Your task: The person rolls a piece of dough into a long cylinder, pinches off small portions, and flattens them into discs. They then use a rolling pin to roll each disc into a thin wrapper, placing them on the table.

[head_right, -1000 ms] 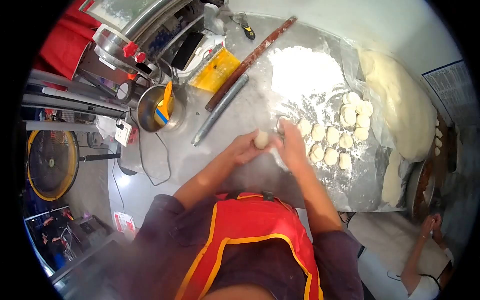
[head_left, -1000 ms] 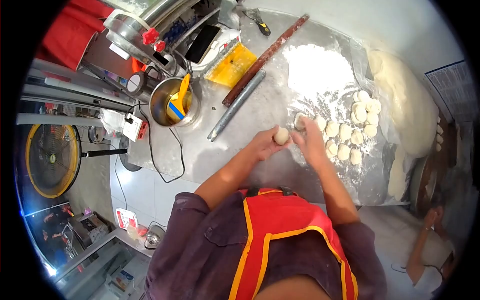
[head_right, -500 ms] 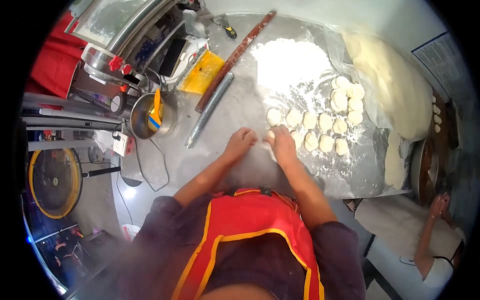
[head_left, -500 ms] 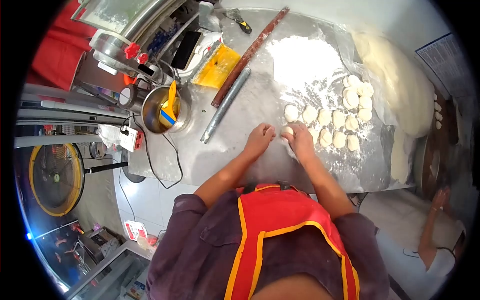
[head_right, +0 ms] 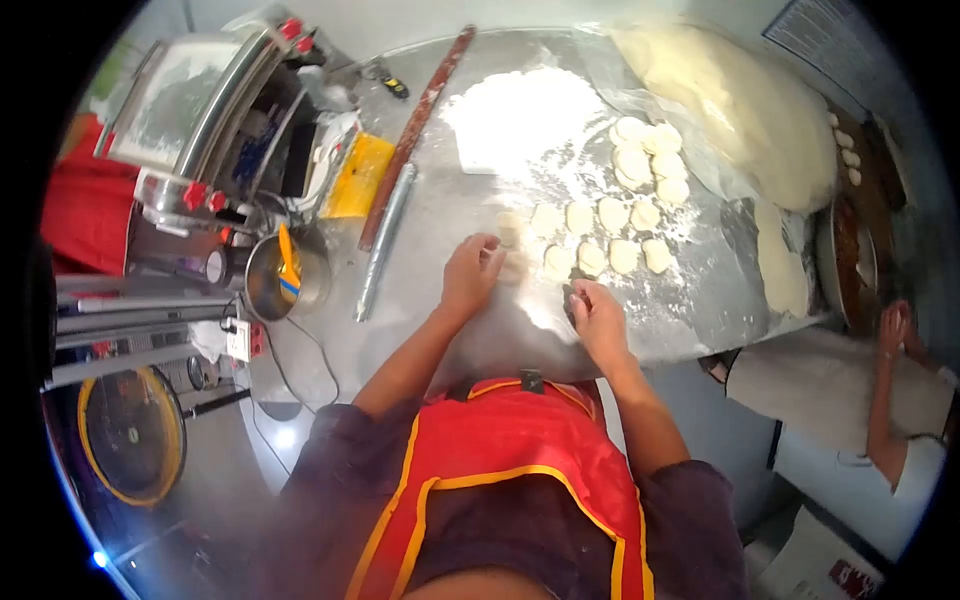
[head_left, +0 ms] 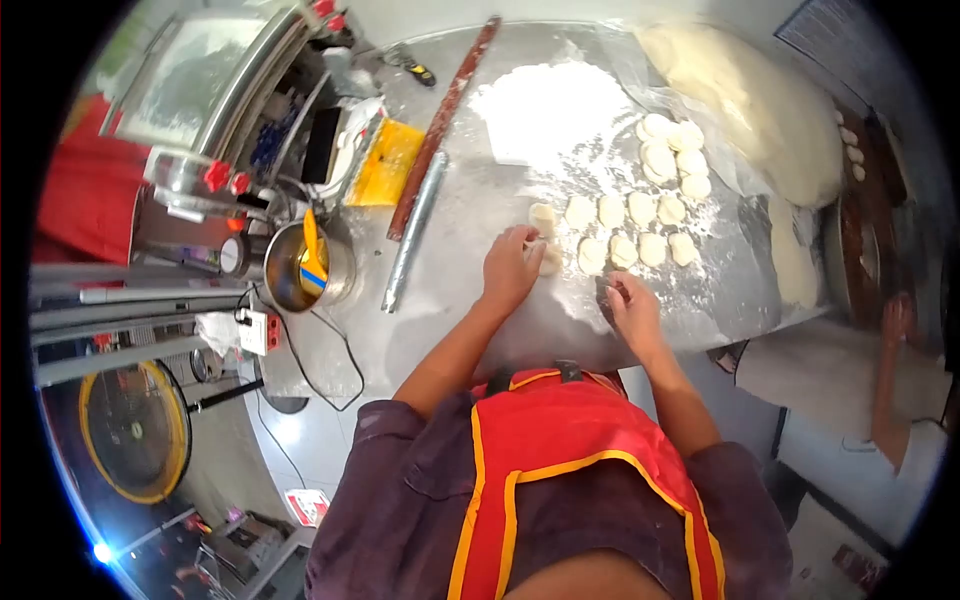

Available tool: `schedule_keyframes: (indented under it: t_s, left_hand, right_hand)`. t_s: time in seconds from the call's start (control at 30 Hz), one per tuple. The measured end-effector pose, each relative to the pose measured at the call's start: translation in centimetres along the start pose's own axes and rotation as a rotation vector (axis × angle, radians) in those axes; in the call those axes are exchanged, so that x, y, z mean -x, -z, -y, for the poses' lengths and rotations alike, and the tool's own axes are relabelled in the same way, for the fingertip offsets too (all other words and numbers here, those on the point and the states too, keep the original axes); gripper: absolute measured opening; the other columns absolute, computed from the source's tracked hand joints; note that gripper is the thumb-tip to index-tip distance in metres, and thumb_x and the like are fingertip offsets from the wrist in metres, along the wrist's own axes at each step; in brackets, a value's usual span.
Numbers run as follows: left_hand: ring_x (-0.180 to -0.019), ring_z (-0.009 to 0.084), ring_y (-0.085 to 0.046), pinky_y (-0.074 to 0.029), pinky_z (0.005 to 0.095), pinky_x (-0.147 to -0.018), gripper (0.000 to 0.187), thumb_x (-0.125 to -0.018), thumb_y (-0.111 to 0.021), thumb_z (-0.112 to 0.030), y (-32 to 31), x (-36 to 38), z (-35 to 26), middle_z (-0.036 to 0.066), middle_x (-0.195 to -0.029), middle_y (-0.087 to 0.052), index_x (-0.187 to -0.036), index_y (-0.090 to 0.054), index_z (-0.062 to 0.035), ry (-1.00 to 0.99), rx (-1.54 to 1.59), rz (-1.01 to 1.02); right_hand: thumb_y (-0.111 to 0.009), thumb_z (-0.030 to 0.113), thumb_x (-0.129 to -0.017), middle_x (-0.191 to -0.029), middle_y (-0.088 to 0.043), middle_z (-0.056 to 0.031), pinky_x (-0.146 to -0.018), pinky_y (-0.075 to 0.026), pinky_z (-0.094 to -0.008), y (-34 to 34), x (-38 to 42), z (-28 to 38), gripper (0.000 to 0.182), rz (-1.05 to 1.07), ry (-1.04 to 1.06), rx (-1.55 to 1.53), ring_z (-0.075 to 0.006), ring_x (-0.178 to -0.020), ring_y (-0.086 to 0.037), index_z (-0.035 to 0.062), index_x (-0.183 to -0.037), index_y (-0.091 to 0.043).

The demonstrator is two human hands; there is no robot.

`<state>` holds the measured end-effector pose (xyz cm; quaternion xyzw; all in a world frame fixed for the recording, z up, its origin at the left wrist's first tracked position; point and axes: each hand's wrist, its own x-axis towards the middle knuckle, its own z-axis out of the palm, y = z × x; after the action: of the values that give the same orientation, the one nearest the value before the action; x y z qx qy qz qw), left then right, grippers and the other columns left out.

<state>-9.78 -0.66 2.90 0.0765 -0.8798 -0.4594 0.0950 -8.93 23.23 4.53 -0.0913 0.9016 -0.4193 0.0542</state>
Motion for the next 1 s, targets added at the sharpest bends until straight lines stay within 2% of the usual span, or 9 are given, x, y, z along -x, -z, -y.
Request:
schedule_keyframes:
  t_s: [0.03, 0.2, 0.37, 0.4, 0.43, 0.53, 0.63, 0.87, 1.0]
  left_hand:
    - [-0.087, 0.0286, -0.062, -0.05, 0.0379, -0.079, 0.021, -0.087, -0.066, -0.018, -0.7, -0.6, -0.3, 0.012, -0.099, -0.065, -0.104, -0.063, -0.0056, -0.123, -0.062, -0.034]
    - [-0.1, 0.0336, -0.057, -0.047, 0.0423, -0.086, 0.029, -0.082, -0.07, -0.014, -3.2, -2.6, -3.0, 0.014, -0.107, -0.061, -0.108, -0.061, -0.0068, -0.276, -0.187, 0.048]
    - [-0.105, 0.0352, -0.055, -0.047, 0.0435, -0.089, 0.031, -0.081, -0.071, -0.014, -6.0, -2.1, -4.5, 0.015, -0.108, -0.06, -0.109, -0.059, -0.006, -0.159, -0.031, 0.249]
    - [-0.106, 0.0355, -0.055, -0.046, 0.0437, -0.089, 0.032, -0.081, -0.071, -0.014, -6.6, -1.9, -4.8, 0.015, -0.109, -0.06, -0.109, -0.059, -0.006, -0.141, -0.011, 0.278]
    - [-0.106, 0.0358, -0.055, -0.046, 0.0439, -0.089, 0.032, -0.081, -0.071, -0.014, -7.1, -1.8, -5.1, 0.015, -0.109, -0.06, -0.11, -0.059, -0.006, -0.121, 0.008, 0.305]
    - [-0.108, 0.0356, -0.054, -0.046, 0.0423, -0.091, 0.032, -0.083, -0.071, -0.016, -8.2, -2.0, -6.1, 0.015, -0.11, -0.061, -0.112, -0.061, -0.0057, -0.207, -0.124, 0.285]
    - [-0.107, 0.0355, -0.055, -0.046, 0.0425, -0.092, 0.033, -0.082, -0.071, -0.017, -8.8, -2.7, -6.7, 0.015, -0.11, -0.061, -0.111, -0.061, -0.0045, -0.244, -0.227, 0.261]
    - [-0.107, 0.0349, -0.055, -0.046, 0.0428, -0.092, 0.031, -0.082, -0.071, -0.018, -9.2, -5.1, -7.2, 0.015, -0.111, -0.061, -0.109, -0.062, -0.0038, -0.259, -0.283, 0.258]
    - [-0.106, 0.0346, -0.056, -0.046, 0.0428, -0.091, 0.03, -0.081, -0.071, -0.017, -9.4, -5.6, -7.4, 0.013, -0.111, -0.062, -0.108, -0.062, -0.005, -0.252, -0.276, 0.237]
  right_hand:
    - [-0.064, 0.005, -0.085, -0.097, -0.066, -0.0178, -0.075, -0.052, -0.0378, 0.0, 0.3, 0.1, 0.022, -0.024, 0.007, 0.008, -0.0352, -0.084, -0.065, 0.0027, -0.107, -0.064]
    - [-0.064, 0.006, -0.085, -0.098, -0.066, -0.0188, -0.078, -0.052, -0.0384, 0.4, 1.3, -1.8, 0.02, -0.114, 0.004, 0.026, -0.0361, -0.087, -0.065, 0.0025, -0.104, -0.065]
    - [-0.065, 0.006, -0.085, -0.092, -0.067, -0.0179, -0.075, -0.053, -0.0362, 3.2, 1.6, -4.6, 0.02, -0.161, -0.205, -0.02, -0.0314, -0.081, -0.066, 0.0018, -0.105, -0.065]
    - [-0.065, 0.005, -0.086, -0.088, -0.068, -0.0153, -0.072, -0.053, -0.034, 3.9, 1.6, -5.1, 0.02, -0.2, -0.275, -0.078, -0.0251, -0.078, -0.067, 0.0015, -0.106, -0.065]
    - [-0.064, 0.005, -0.087, -0.088, -0.068, -0.0147, -0.072, -0.053, -0.0336, 4.6, 1.3, -5.7, 0.02, -0.218, -0.288, -0.086, -0.0236, -0.078, -0.067, 0.0014, -0.106, -0.065]
    - [-0.064, 0.005, -0.088, -0.086, -0.069, -0.012, -0.07, -0.053, -0.032, 6.0, 0.0, -7.0, 0.022, -0.264, -0.295, -0.101, -0.0193, -0.077, -0.067, 0.001, -0.109, -0.064]
    - [-0.063, 0.004, -0.088, -0.092, -0.069, -0.0143, -0.073, -0.053, -0.0337, 6.7, -1.7, -6.5, 0.024, -0.236, -0.331, -0.114, -0.0229, -0.081, -0.067, 0.0008, -0.111, -0.063]
    - [-0.07, 0.013, -0.083, -0.107, -0.063, -0.018, -0.087, -0.048, -0.0402, 7.7, -8.6, -7.9, 0.036, -0.368, -0.061, 0.039, -0.0353, -0.099, -0.06, 0.0022, -0.116, -0.061]
    - [-0.075, 0.013, -0.079, -0.113, -0.06, -0.0171, -0.087, -0.048, -0.0385, 7.4, -11.9, -8.4, 0.043, -0.287, -0.125, 0.033, -0.0338, -0.101, -0.059, 0.0045, -0.118, -0.061]
